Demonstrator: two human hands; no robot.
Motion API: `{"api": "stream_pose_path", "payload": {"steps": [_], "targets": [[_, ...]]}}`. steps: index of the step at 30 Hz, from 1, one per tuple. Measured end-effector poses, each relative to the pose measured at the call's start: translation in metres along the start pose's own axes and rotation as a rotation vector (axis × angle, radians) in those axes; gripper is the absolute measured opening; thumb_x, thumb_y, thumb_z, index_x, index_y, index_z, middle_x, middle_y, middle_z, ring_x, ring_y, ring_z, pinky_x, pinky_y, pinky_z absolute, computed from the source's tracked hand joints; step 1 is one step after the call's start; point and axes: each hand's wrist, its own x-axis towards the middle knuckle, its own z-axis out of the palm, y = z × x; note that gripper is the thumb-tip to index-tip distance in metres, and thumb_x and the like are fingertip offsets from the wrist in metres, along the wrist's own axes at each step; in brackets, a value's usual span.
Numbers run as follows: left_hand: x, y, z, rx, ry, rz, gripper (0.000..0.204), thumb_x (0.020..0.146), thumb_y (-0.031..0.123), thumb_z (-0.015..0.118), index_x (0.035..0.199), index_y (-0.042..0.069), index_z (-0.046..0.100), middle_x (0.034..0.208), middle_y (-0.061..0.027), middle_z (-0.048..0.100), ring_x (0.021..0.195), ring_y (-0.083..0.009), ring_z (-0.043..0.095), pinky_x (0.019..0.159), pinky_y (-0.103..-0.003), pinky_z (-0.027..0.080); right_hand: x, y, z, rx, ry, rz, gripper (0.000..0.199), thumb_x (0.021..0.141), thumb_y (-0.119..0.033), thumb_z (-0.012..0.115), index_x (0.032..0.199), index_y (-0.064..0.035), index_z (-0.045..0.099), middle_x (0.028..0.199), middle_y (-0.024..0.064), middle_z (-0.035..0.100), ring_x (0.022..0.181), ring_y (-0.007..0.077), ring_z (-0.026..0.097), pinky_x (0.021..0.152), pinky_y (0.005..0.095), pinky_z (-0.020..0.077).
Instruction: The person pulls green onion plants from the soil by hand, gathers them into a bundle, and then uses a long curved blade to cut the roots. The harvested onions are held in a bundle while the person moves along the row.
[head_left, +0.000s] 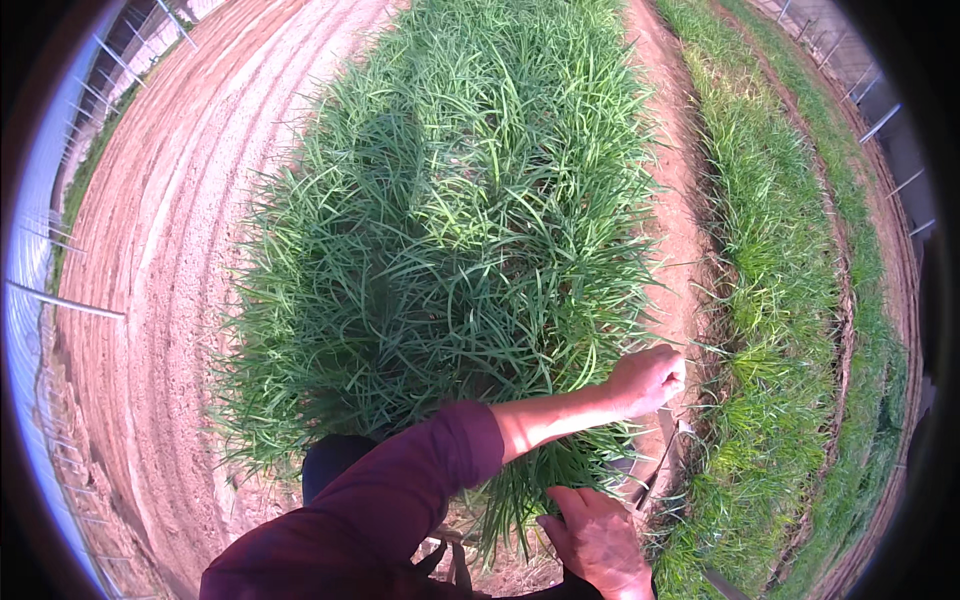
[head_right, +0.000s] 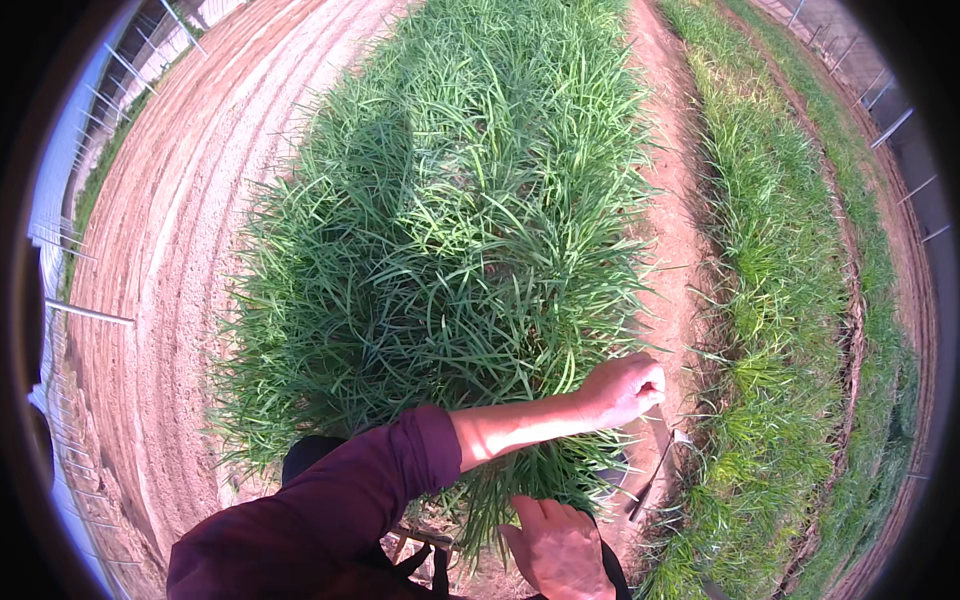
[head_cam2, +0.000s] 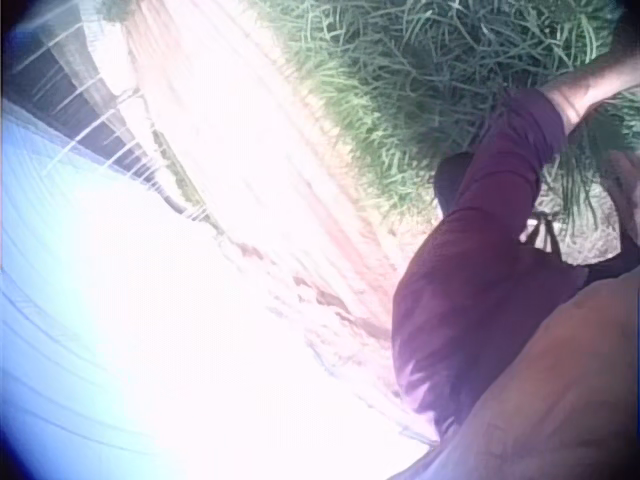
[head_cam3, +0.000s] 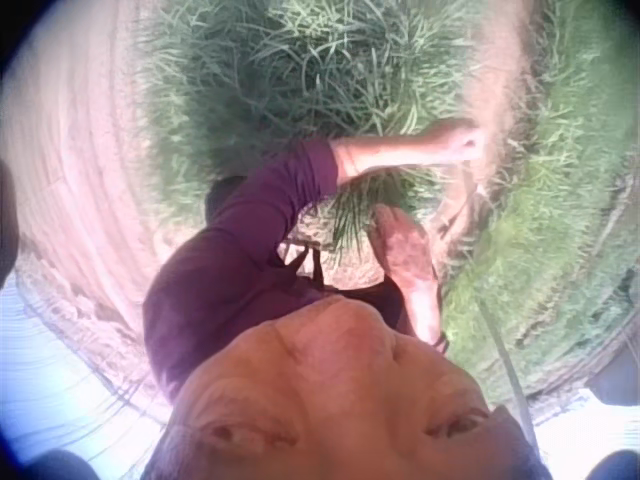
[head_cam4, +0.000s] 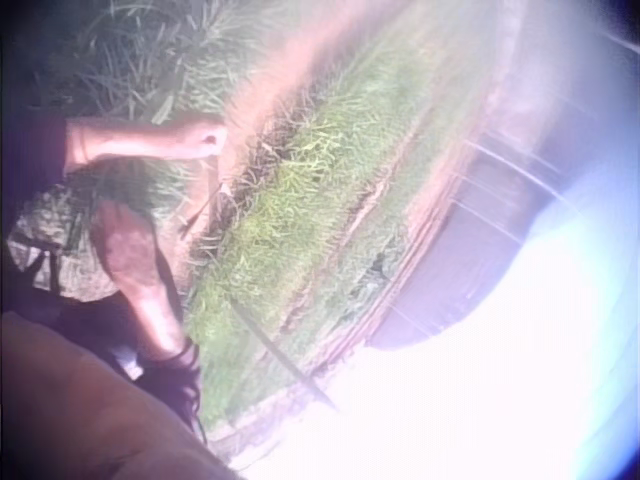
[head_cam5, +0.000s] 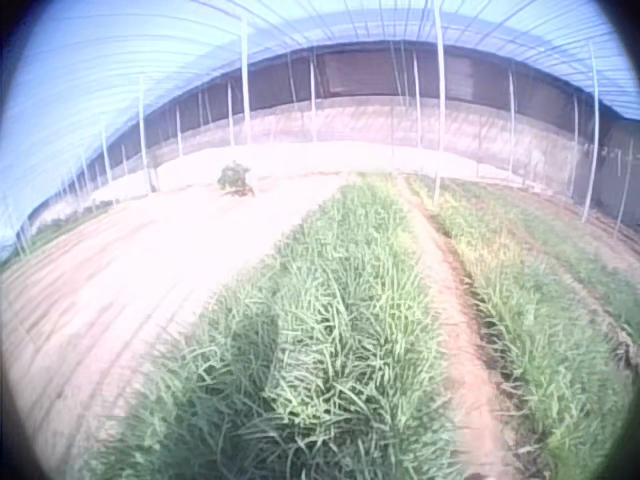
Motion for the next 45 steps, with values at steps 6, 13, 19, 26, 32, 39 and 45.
{"api": "stream_pose_path", "payload": {"steps": [6, 13, 19, 26, 32, 39, 45], "targets": [[-0.035, 0.01, 0.021, 0.145, -0.115, -0.044, 0.021, 0.088, 0.025, 0.07, 0.086, 0.007, 0.06, 0.086, -0.012, 0.065, 0.079, -0.0333, 0.068, 0.069, -0.046, 0.054, 0.007, 0.025, 0.02, -0.065, -0.021, -0.11, 0.034, 0.089, -0.02, 0.076, 0.117, -0.0041, 0.065, 0.091, 0.0181, 0.068, 0.082, 0.0397, 0.068, 0.073, 0.0476, 0.0549], [-0.063, 0.028, 0.011, 0.145, -0.288, 0.086, 0.024, 0.08, 0.006, 0.067, 0.104, 0.004, 0.068, 0.097, -0.019, 0.067, 0.095, -0.0358, 0.069, 0.081, -0.05, 0.056, 0.007, 0.025, 0.031, -0.074, -0.017, -0.088, 0.033, 0.09, -0.025, 0.075, 0.115, -0.005, 0.066, 0.095, 0.0195, 0.071, 0.087, 0.0409, 0.07, 0.076, 0.0482, 0.0572], [-0.055, 0.062, -0.058, 0.159, -0.347, -0.044, 0.014, 0.086, 0.02, 0.069, 0.089, 0.007, 0.068, 0.09, -0.0165, 0.066, 0.087, -0.038, 0.068, 0.077, -0.052, 0.054, 0.011, 0.025, 0.031, -0.088, -0.016, -0.028, 0.035, 0.089, -0.028, 0.075, 0.116, -0.0078, 0.066, 0.096, 0.0212, 0.07, 0.087, 0.0425, 0.07, 0.076, 0.0509, 0.0572], [-0.084, 0.131, -0.125, 0.155, -0.18, 0.051, 0.028, 0.092, 0.03, 0.072, 0.084, 0.007, 0.057, 0.085, -0.0113, 0.061, 0.08, -0.0338, 0.064, 0.071, -0.046, 0.051, 0.031, 0.053, 0.044, -0.176, 0.032, -0.039, 0.039, 0.089, -0.031, 0.07, 0.119, -0.007, 0.065, 0.102, 0.0229, 0.071, 0.093, 0.0442, 0.069, 0.079, 0.0534, 0.0566], [-0.142, 0.116, -0.139, 0.142, -0.071, -0.019, 0.019, 0.092, 0.024, 0.069, 0.092, 0.009, 0.058, 0.091, -0.0109, 0.061, 0.084, -0.0347, 0.064, 0.073, -0.046, 0.052, 0.044, 0.058, 0.059, -0.184, 0.066, 0.099, 0.031, 0.089, -0.029, 0.066, 0.112, -0.0082, 0.067, 0.102, 0.0195, 0.073, 0.094, 0.0426, 0.071, 0.082, 0.0522, 0.0571], [-0.152, 0.115, -0.141, 0.335, -0.158, 0.064, 0.018, 0.097, 0.024, 0.064, 0.106, 0.008, 0.063, 0.095, -0.012, 0.062, 0.087, -0.0354, 0.065, 0.074, -0.044, 0.055, 0.047, 0.062, 0.063, -0.239, 0.101, 0.007, 0.024, 0.085, -0.027, 0.068, 0.102, -0.0093, 0.069, 0.095, 0.0182, 0.073, 0.091, 0.0398, 0.072, 0.075, 0.0515, 0.059], [-0.157, 0.101, -0.14, 0.437, -0.251, 0.127, 0.019, 0.097, 0.023, 0.064, 0.106, 0.006, 0.06, 0.091, -0.0133, 0.06, 0.08, -0.0342, 0.065, 0.068, -0.045, 0.054, 0.048, 0.041, 0.053, -0.296, -0.091, 0.071, 0.03, 0.088, -0.029, 0.066, 0.113, -0.0134, 0.069, 0.108, 0.0163, 0.074, 0.1, 0.0381, 0.071, 0.087, 0.0493, 0.0583]]}}
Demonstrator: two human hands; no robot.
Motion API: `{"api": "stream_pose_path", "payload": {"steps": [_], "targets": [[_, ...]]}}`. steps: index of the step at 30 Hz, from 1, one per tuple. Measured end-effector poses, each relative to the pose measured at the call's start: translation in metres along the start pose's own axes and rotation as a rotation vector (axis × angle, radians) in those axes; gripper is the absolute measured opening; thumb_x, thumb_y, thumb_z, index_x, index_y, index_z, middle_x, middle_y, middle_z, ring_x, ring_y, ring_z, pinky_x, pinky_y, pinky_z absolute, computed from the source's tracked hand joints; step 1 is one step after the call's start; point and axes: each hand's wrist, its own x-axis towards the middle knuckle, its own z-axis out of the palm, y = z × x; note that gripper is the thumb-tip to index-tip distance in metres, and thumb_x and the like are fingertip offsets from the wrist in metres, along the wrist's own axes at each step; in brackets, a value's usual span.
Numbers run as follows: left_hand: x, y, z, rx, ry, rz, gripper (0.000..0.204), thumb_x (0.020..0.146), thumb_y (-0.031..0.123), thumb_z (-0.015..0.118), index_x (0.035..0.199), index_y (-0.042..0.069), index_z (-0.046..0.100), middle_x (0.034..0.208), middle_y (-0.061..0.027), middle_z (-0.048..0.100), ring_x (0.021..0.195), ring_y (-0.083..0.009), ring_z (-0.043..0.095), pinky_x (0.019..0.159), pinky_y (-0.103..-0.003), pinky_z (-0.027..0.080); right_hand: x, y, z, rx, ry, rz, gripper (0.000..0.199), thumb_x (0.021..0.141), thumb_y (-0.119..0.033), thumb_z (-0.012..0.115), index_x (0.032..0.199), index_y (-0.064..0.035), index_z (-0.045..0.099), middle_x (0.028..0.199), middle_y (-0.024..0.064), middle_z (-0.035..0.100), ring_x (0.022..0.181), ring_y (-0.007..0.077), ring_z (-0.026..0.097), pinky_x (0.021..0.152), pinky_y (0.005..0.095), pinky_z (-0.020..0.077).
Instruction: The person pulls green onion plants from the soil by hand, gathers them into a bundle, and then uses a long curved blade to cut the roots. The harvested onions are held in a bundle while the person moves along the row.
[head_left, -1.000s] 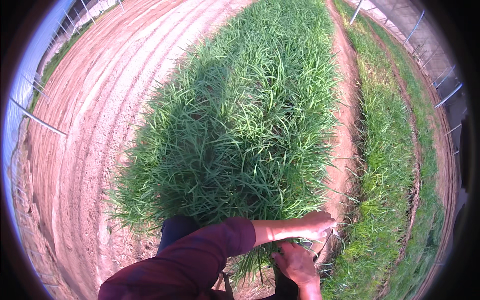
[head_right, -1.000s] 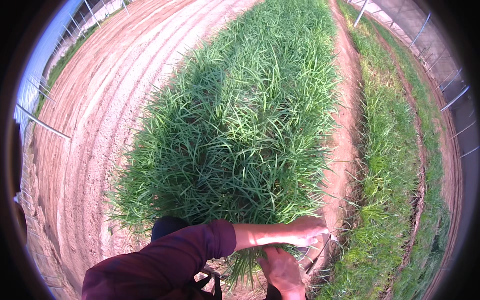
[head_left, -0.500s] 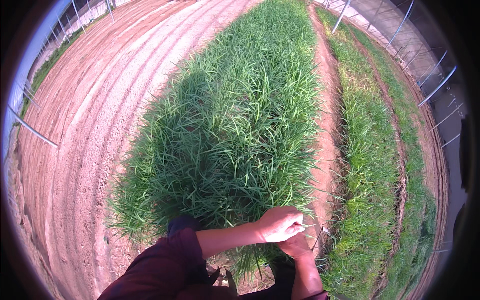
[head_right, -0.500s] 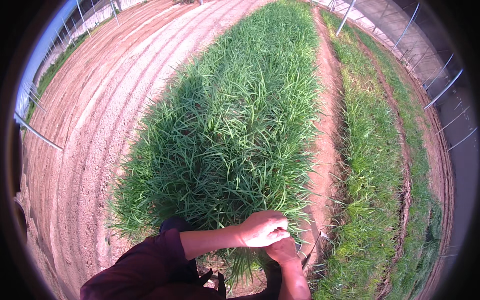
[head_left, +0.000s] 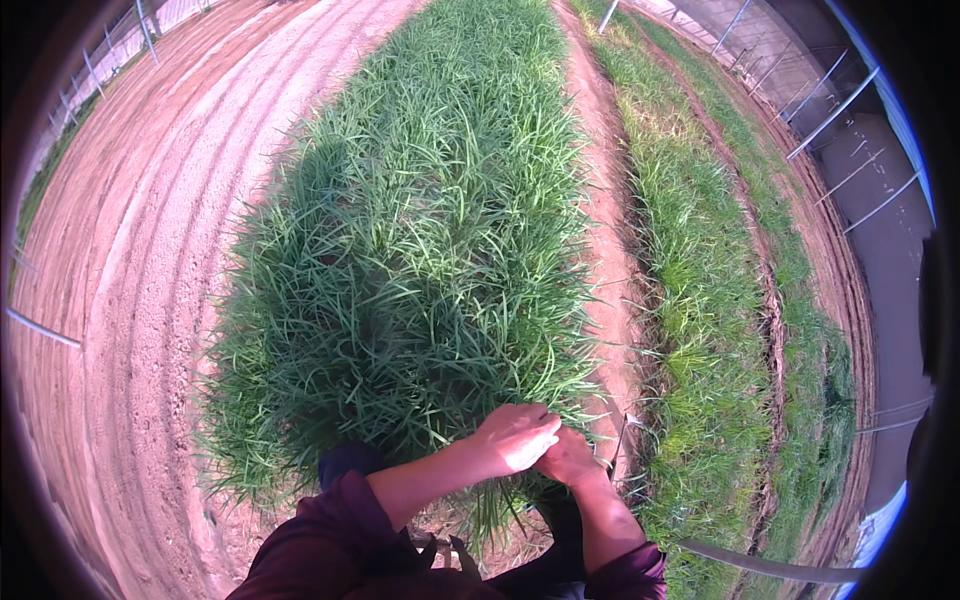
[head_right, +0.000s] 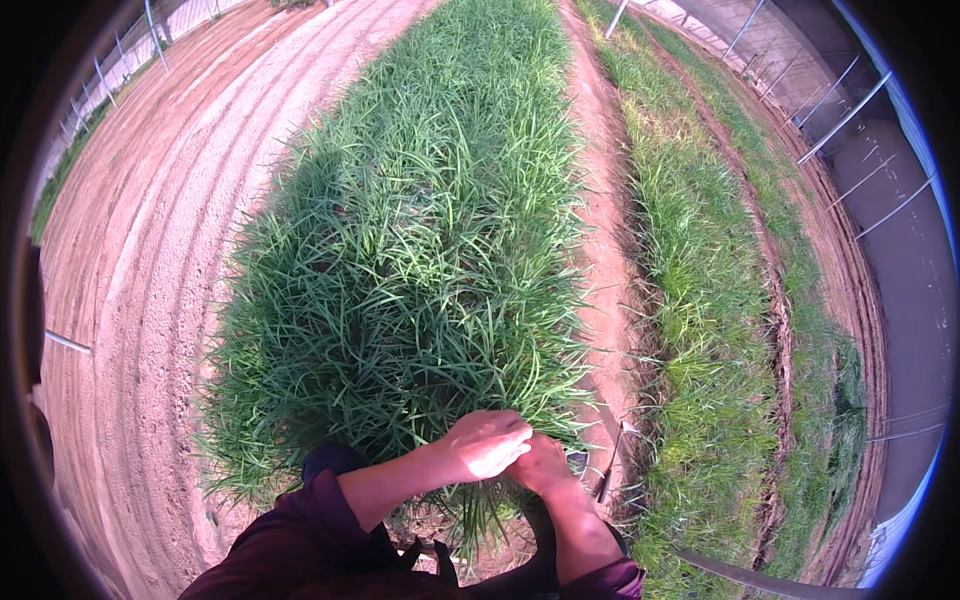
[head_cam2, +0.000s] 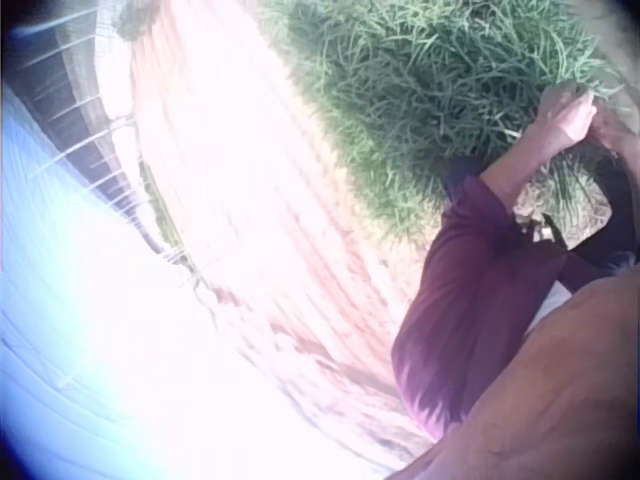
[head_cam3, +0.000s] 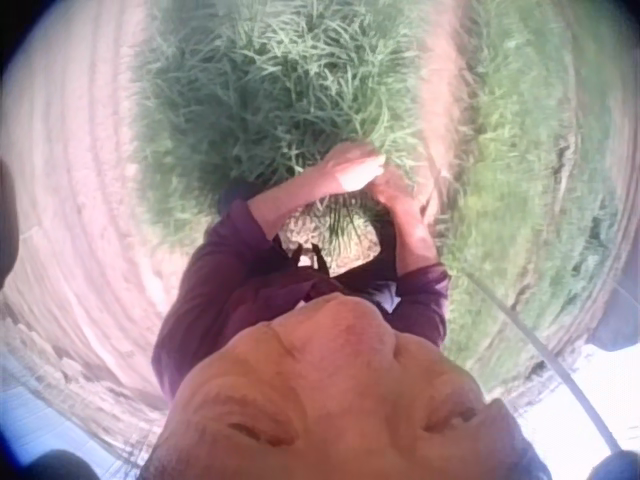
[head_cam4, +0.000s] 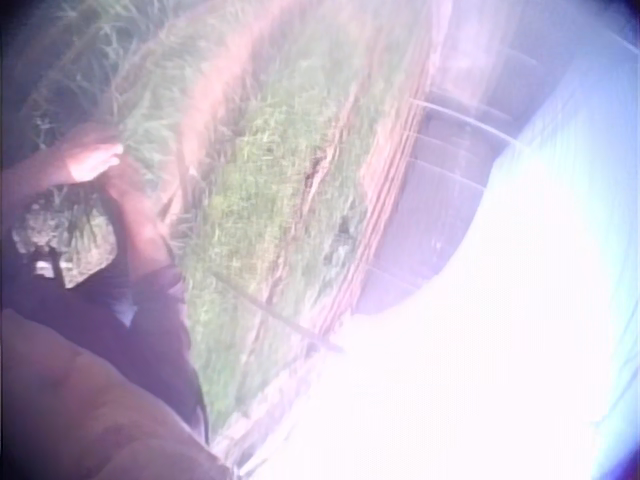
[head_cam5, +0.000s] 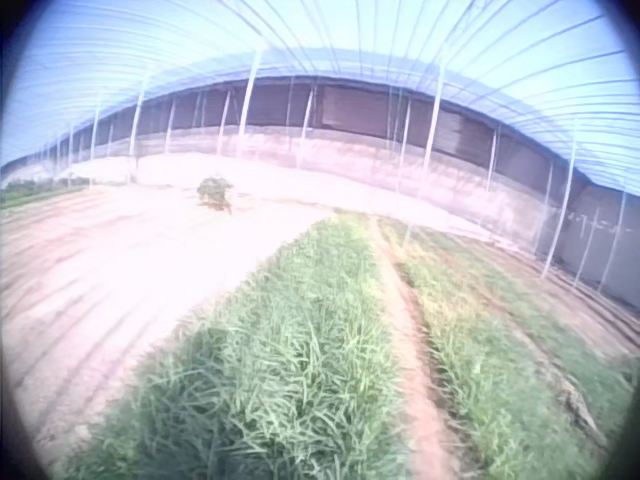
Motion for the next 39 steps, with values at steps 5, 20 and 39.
{"api": "stream_pose_path", "payload": {"steps": [5, 20, 39], "targets": [[0.0, 0.0, 0.0, 0.044, -0.035, 0.027, 0.019, 0.096, 0.023, 0.063, 0.099, 0.005, 0.056, 0.091, -0.0148, 0.06, 0.078, -0.0355, 0.065, 0.067, -0.046, 0.053, 0.002, -0.013, -0.01, 0.049, -0.066, 0.155, 0.034, 0.091, -0.03, 0.064, 0.12, -0.0137, 0.068, 0.116, 0.0165, 0.073, 0.107, 0.0381, 0.07, 0.092, 0.0494, 0.0566], [0.004, 0.004, -0.004, 0.02, -0.082, -0.013, 0.015, 0.095, 0.02, 0.062, 0.101, 0.007, 0.056, 0.094, -0.0143, 0.06, 0.083, -0.0358, 0.065, 0.07, -0.046, 0.054, 0.003, 0.006, 0.008, 0.098, -0.025, 0.093, 0.031, 0.091, -0.029, 0.061, 0.116, -0.0114, 0.07, 0.113, 0.0211, 0.072, 0.107, 0.0395, 0.069, 0.093, 0.0495, 0.0562], [0.005, 0.001, -0.005, -0.002, -0.061, -0.002, 0.017, 0.098, 0.023, 0.063, 0.097, 0.008, 0.054, 0.09, -0.0131, 0.058, 0.077, -0.0356, 0.064, 0.065, -0.047, 0.052, 0.007, -0.008, -0.013, 0.097, -0.185, 0.226, 0.039, 0.095, -0.036, 0.057, 0.124, -0.0121, 0.067, 0.124, 0.02, 0.07, 0.116, 0.0382, 0.066, 0.099, 0.048, 0.0537]]}}
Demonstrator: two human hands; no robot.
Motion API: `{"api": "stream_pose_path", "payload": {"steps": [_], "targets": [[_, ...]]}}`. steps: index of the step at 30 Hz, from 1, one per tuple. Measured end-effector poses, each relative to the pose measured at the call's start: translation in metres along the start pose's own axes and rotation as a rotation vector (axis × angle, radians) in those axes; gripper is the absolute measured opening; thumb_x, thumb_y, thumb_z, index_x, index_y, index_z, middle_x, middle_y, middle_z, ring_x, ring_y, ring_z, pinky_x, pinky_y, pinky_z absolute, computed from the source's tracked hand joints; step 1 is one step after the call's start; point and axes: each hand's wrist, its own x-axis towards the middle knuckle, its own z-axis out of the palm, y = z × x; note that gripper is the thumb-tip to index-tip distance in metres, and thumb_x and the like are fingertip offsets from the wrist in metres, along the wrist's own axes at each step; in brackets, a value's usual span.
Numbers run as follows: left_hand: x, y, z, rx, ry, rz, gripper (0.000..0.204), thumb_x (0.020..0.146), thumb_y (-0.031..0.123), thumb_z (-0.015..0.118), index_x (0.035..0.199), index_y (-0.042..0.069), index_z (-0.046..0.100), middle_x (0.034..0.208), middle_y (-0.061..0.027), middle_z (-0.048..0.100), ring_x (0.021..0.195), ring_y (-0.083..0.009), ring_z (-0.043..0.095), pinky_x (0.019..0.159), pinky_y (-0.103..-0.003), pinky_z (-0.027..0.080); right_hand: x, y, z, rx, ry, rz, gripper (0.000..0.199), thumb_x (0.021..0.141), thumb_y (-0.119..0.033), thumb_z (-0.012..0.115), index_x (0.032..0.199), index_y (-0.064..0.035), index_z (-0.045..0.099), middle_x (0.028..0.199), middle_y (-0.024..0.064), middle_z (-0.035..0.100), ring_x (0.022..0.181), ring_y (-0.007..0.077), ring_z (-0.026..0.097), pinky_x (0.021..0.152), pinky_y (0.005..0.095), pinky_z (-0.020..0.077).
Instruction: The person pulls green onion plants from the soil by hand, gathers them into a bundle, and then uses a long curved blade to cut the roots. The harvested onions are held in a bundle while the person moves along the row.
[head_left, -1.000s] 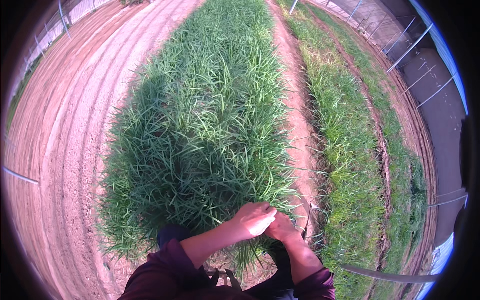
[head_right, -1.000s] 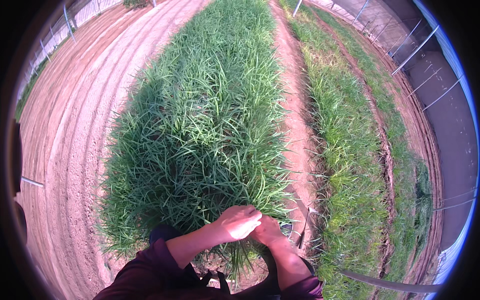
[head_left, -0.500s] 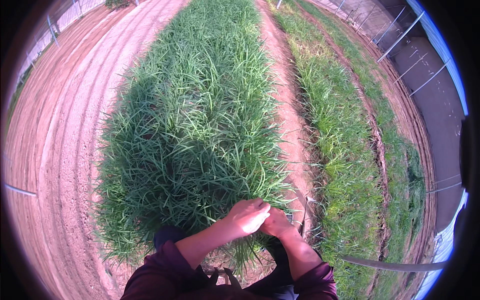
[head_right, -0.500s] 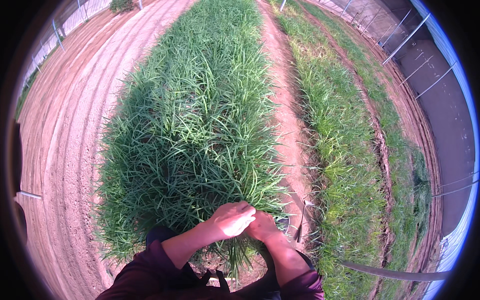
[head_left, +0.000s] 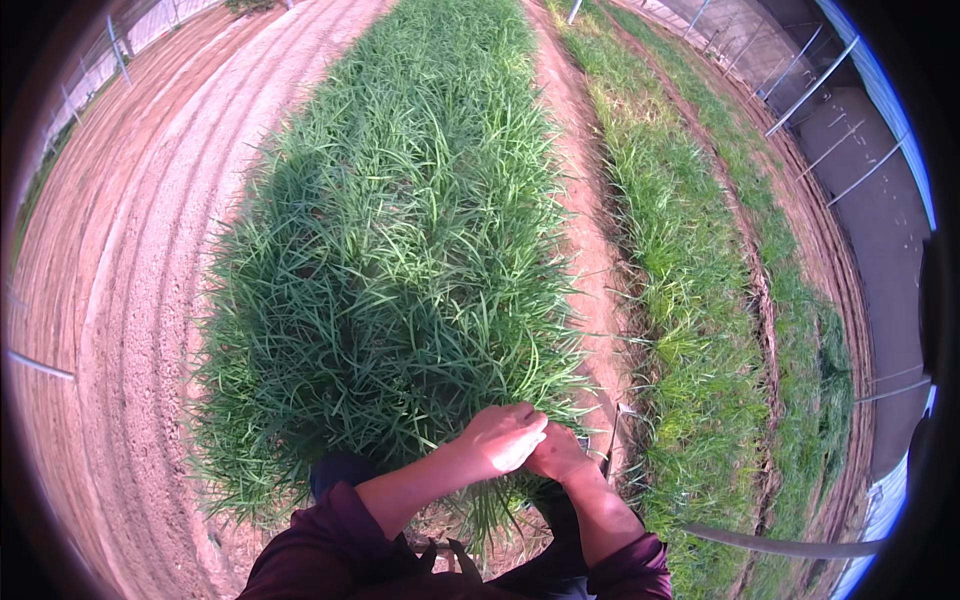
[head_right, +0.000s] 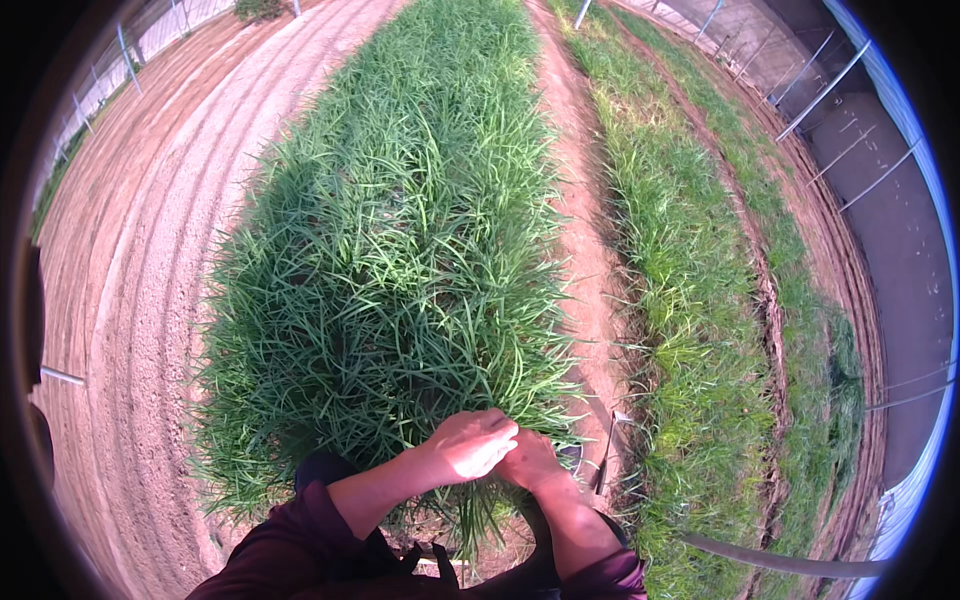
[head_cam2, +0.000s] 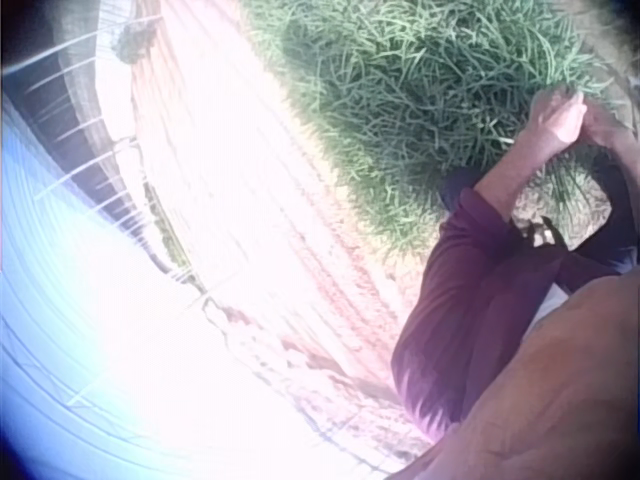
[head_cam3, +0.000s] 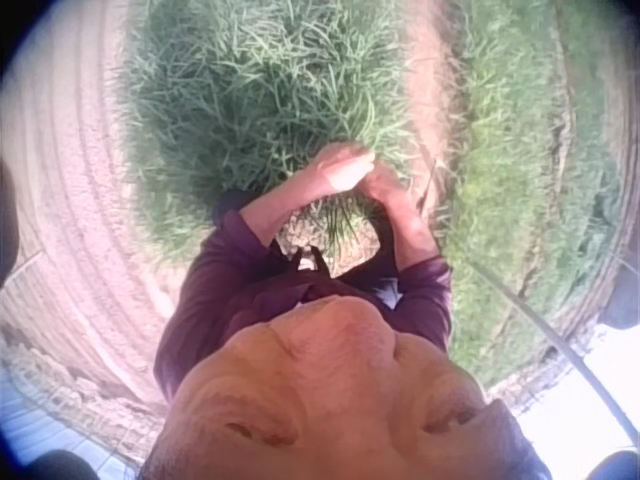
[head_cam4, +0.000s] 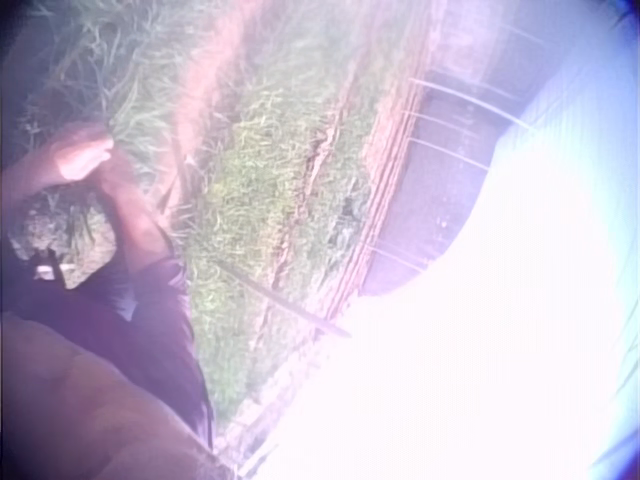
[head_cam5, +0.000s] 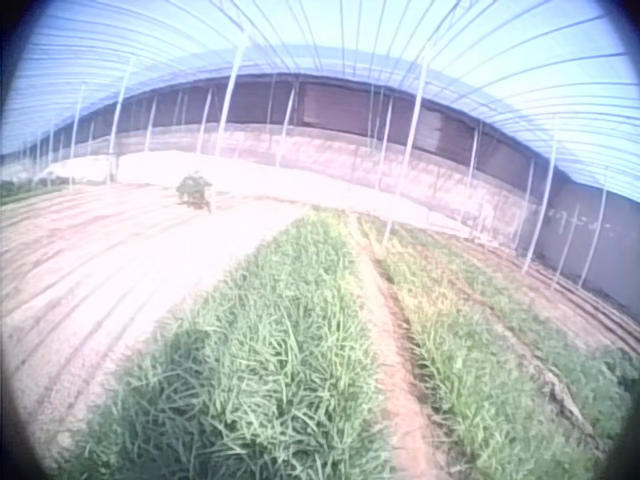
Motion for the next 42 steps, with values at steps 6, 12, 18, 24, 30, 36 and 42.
{"api": "stream_pose_path", "payload": {"steps": [6, 12, 18, 24, 30, 36, 42], "targets": [[0.003, -0.001, 0.002, 0.007, -0.012, 0.004, 0.017, 0.098, 0.022, 0.063, 0.102, 0.007, 0.056, 0.092, -0.0135, 0.058, 0.078, -0.0352, 0.063, 0.067, -0.046, 0.052, -0.003, 0.0, -0.003, -0.008, 0.053, -0.028, 0.038, 0.093, -0.036, 0.06, 0.122, -0.012, 0.067, 0.121, 0.0195, 0.071, 0.114, 0.0388, 0.067, 0.097, 0.0483, 0.0545], [0.007, -0.003, 0.022, -0.069, -0.123, -0.088, 0.025, 0.102, 0.024, 0.047, 0.111, 0.006, 0.06, 0.108, -0.0178, 0.06, 0.097, -0.0369, 0.063, 0.081, -0.046, 0.051, 0.017, 0.047, 0.037, -0.089, 0.179, -0.22, 0.054, 0.08, -0.04, 0.078, 0.126, -0.0156, 0.066, 0.121, 0.016, 0.071, 0.111, 0.0367, 0.068, 0.095, 0.0471, 0.0553], [0.001, -0.012, 0.055, -0.217, -0.059, -0.153, 0.032, 0.098, 0.019, 0.054, 0.126, 0.003, 0.056, 0.114, -0.021, 0.061, 0.114, -0.0393, 0.062, 0.093, -0.045, 0.053, 0.021, 0.048, 0.044, -0.15, 0.333, -0.461, 0.041, 0.083, -0.022, 0.072, 0.121, -0.0092, 0.064, 0.107, 0.0235, 0.069, 0.098, 0.0436, 0.069, 0.081, 0.0543, 0.0582], [0.002, -0.004, 0.034, -0.094, -0.119, -0.197, 0.028, 0.1, 0.023, 0.052, 0.116, 0.001, 0.06, 0.111, -0.0194, 0.063, 0.099, -0.0367, 0.068, 0.083, -0.047, 0.057, 0.017, 0.036, 0.036, -0.146, 0.281, -0.449, 0.043, 0.085, -0.021, 0.072, 0.126, -0.0116, 0.064, 0.118, 0.0191, 0.069, 0.106, 0.0395, 0.068, 0.089, 0.0489, 0.0564], [0.009, -0.018, 0.044, -0.223, -0.105, -0.187, 0.037, 0.104, 0.031, 0.045, 0.114, 0.0, 0.064, 0.113, -0.0181, 0.069, 0.09, -0.0377, 0.07, 0.078, -0.047, 0.058, 0.034, 0.067, 0.053, -0.166, 0.121, -0.307, 0.058, 0.087, -0.025, 0.072, 0.142, -0.0176, 0.054, 0.142, 0.0136, 0.057, 0.138, 0.0334, 0.049, 0.121, 0.0456, 0.031], [0.009, -0.003, 0.01, -0.159, -0.157, -0.176, 0.034, 0.099, 0.022, 0.056, 0.119, -0.004, 0.06, 0.112, -0.0181, 0.066, 0.092, -0.0365, 0.07, 0.081, -0.047, 0.058, 0.009, 0.03, 0.025, -0.098, 0.28, -0.377, 0.04, 0.085, -0.018, 0.071, 0.124, -0.012, 0.064, 0.122, 0.0168, 0.067, 0.111, 0.0384, 0.065, 0.091, 0.0486, 0.0543], [0.005, -0.009, 0.019, 0.032, -0.109, -0.022, 0.029, 0.093, 0.014, 0.059, 0.117, -0.002, 0.062, 0.103, -0.0177, 0.065, 0.091, -0.0334, 0.07, 0.073, -0.045, 0.058, 0.013, 0.022, 0.025, -0.195, 0.302, -0.376, 0.038, 0.085, -0.022, 0.07, 0.122, -0.0129, 0.066, 0.12, 0.0154, 0.067, 0.11, 0.0382, 0.065, 0.088, 0.0492, 0.0551]]}}
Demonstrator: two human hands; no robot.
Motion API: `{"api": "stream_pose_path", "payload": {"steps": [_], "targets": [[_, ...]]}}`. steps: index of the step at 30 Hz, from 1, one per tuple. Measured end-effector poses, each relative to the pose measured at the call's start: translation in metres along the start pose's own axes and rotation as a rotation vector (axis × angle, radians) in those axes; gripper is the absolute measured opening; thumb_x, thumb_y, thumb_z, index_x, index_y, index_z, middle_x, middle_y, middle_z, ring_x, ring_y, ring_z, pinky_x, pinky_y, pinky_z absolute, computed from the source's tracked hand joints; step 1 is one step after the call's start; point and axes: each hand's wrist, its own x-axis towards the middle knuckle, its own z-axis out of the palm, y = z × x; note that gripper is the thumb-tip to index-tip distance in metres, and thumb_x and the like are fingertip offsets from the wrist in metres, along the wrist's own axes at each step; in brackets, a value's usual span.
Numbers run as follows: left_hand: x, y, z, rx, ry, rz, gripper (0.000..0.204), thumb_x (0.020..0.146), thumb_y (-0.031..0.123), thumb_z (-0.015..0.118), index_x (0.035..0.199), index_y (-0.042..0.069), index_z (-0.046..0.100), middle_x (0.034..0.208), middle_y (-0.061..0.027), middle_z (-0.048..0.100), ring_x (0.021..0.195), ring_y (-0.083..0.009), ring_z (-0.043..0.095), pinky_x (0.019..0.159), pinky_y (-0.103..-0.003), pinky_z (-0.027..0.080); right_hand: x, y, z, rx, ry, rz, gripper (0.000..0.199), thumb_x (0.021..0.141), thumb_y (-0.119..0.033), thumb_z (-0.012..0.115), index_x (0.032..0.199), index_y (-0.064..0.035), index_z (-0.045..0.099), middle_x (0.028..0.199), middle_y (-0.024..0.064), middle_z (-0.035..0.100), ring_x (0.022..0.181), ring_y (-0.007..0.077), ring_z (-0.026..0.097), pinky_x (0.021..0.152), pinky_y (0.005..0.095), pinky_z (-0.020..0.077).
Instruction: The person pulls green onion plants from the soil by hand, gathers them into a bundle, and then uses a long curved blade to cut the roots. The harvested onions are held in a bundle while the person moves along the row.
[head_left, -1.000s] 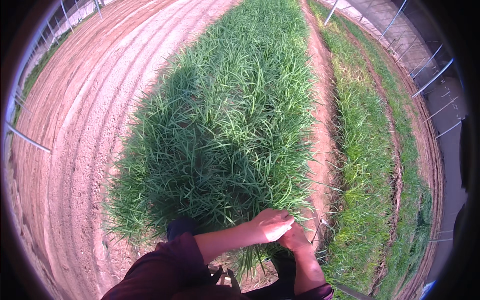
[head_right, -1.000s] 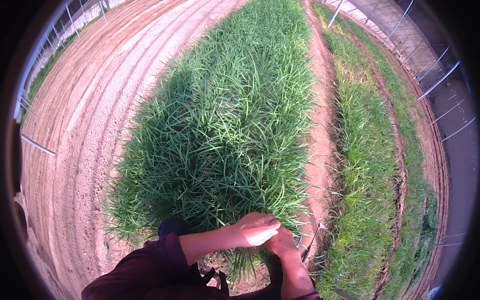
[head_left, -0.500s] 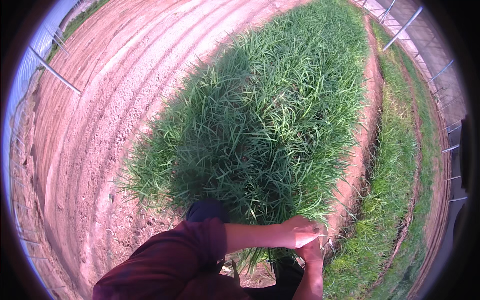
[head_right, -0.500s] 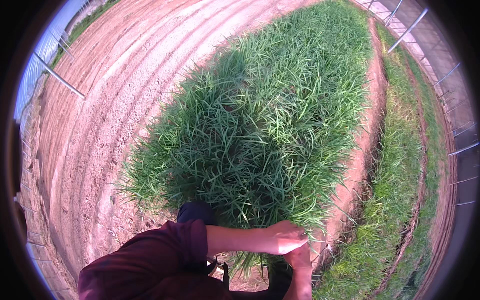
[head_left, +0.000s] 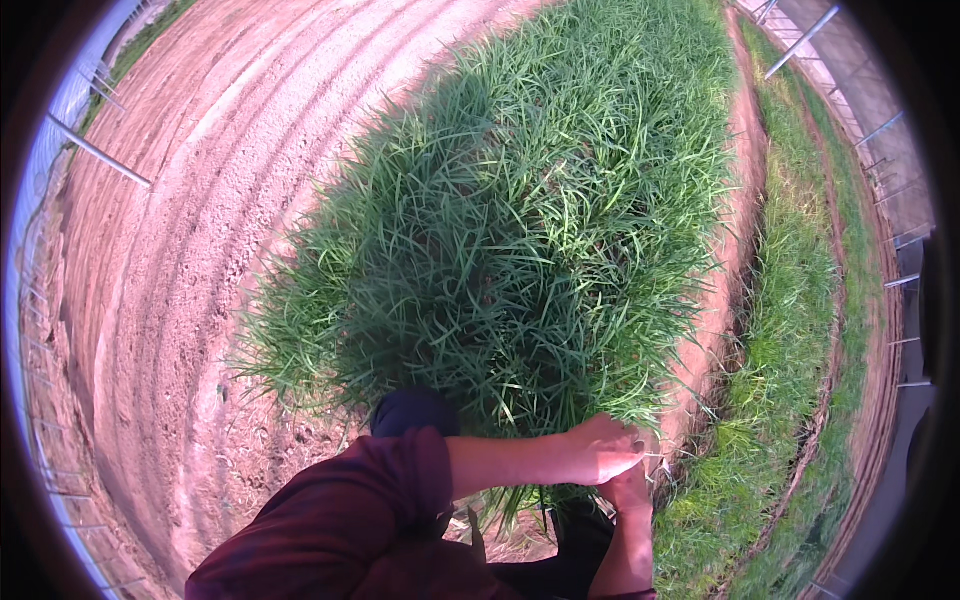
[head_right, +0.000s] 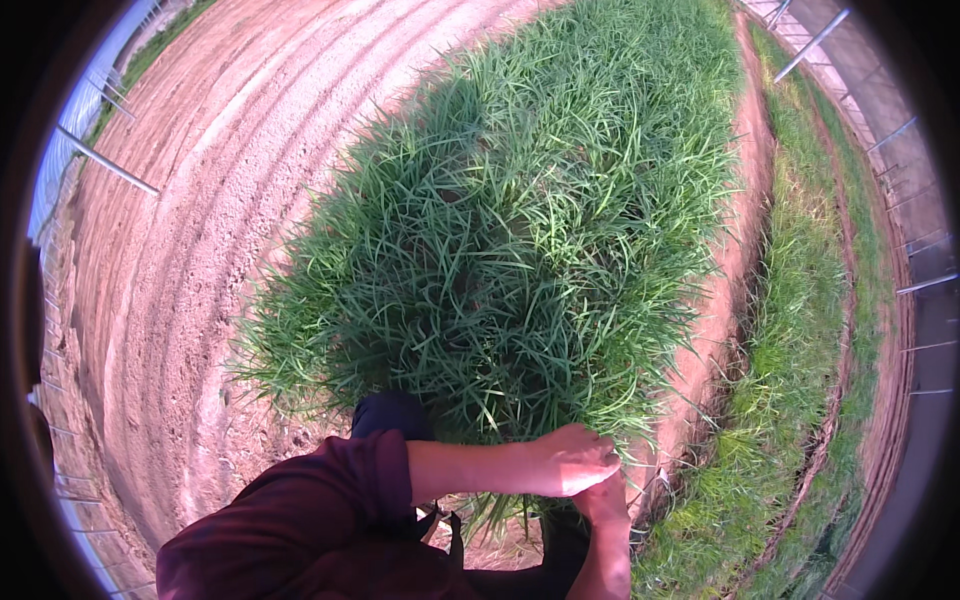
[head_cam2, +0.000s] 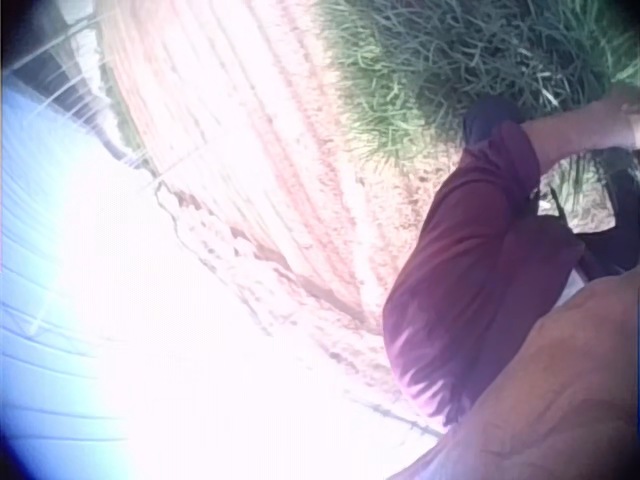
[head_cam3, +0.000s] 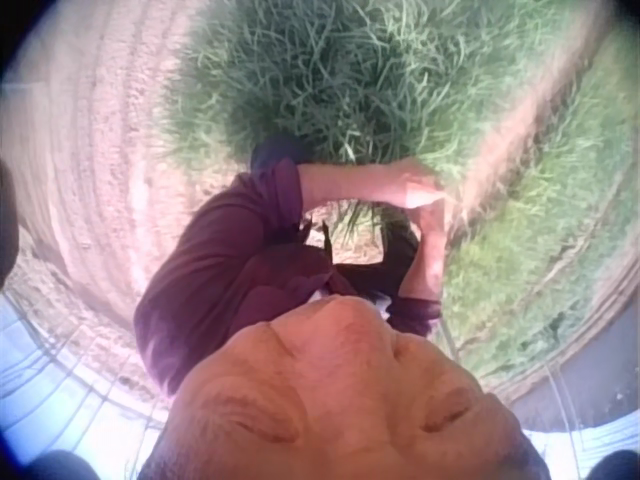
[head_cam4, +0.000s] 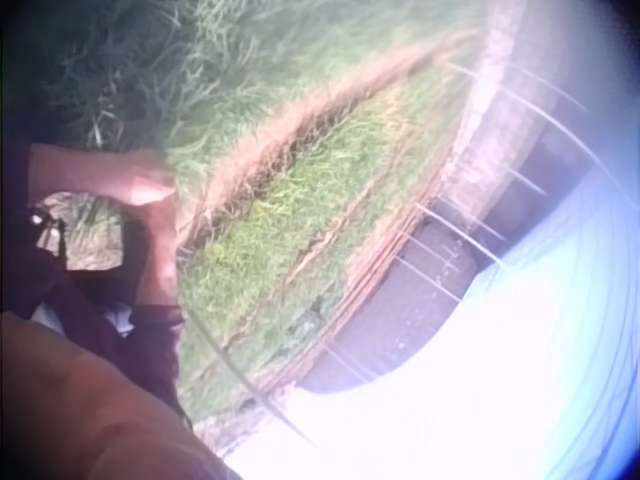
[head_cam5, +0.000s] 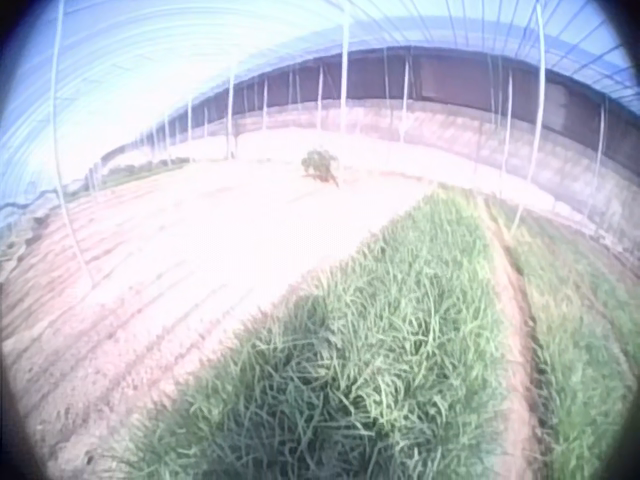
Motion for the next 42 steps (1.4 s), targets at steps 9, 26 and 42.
{"api": "stream_pose_path", "payload": {"steps": [9, 26, 42], "targets": [[-0.001, 0.004, -0.007, 0.008, 0.004, 0.008, 0.032, 0.09, 0.014, 0.064, 0.118, -0.002, 0.062, 0.103, -0.0169, 0.065, 0.09, -0.0319, 0.07, 0.072, -0.044, 0.057, -0.01, 0.02, 0.01, 0.156, 0.084, -0.131, 0.035, 0.081, -0.016, 0.075, 0.114, -0.0125, 0.064, 0.109, 0.0088, 0.063, 0.109, 0.0325, 0.06, 0.099, 0.045, 0.046], [-0.026, -0.028, -0.086, -0.089, 0.138, -0.054, 0.025, 0.091, 0.024, 0.069, 0.106, 0.006, 0.06, 0.094, -0.0123, 0.063, 0.088, -0.0342, 0.067, 0.073, -0.046, 0.054, 0.002, -0.012, -0.027, 0.388, 0.024, 0.06, 0.026, 0.09, -0.013, 0.073, 0.113, -0.0023, 0.064, 0.088, 0.0217, 0.068, 0.078, 0.0417, 0.067, 0.068, 0.0498, 0.0531], [-0.113, -0.333, -0.242, 0.537, 0.502, -0.91, 0.027, 0.089, 0.016, 0.064, 0.116, 0.014, 0.063, 0.117, -0.0157, 0.062, 0.107, -0.0385, 0.064, 0.09, -0.049, 0.054, -0.017, -0.025, -0.039, 0.417, 0.059, 0.102, 0.028, 0.088, -0.013, 0.075, 0.113, -0.0033, 0.066, 0.089, 0.0172, 0.067, 0.075, 0.0355, 0.067, 0.066, 0.0444, 0.0537]]}}
